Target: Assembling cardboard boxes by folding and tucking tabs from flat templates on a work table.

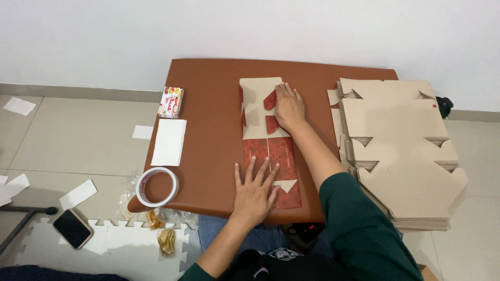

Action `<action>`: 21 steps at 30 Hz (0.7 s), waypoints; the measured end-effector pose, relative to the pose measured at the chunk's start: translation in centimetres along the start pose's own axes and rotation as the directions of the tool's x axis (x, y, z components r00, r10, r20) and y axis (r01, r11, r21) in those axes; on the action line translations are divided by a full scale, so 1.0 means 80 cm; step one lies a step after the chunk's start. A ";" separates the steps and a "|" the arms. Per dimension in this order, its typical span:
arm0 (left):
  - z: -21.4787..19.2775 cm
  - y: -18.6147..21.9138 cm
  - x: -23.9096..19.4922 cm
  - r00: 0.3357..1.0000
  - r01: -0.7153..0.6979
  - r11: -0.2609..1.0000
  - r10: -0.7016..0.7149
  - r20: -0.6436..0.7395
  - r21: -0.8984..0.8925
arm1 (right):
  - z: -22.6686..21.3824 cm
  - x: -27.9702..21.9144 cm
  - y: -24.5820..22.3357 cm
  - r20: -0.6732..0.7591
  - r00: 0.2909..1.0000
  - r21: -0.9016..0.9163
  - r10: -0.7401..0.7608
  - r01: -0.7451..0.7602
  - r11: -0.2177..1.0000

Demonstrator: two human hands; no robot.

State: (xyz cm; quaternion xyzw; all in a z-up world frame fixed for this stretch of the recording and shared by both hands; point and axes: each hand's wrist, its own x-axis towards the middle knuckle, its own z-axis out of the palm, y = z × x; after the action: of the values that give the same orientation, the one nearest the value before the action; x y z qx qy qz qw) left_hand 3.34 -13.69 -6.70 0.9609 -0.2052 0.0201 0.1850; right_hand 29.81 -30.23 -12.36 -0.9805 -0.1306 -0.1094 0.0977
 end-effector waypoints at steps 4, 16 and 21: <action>-0.001 -0.001 0.001 1.000 -0.008 1.000 0.008 -0.021 -0.015 | -0.014 0.012 -0.004 0.030 0.999 0.014 0.023 -0.023 1.000; 0.011 -0.003 -0.001 0.961 -0.069 0.993 0.092 -0.261 0.095 | -0.003 -0.007 -0.002 0.140 0.989 0.111 0.047 -0.063 0.992; 0.007 -0.005 -0.001 0.997 -0.037 0.999 0.035 -0.062 -0.024 | -0.081 -0.078 -0.031 0.117 0.992 0.149 0.041 -0.058 0.987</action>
State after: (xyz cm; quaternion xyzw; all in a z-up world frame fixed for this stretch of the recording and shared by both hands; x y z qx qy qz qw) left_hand 3.42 -13.56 -7.33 0.9535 -0.2170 0.0505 0.2028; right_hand 22.03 -30.76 -7.24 -0.9778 -0.1195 -0.0408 0.1672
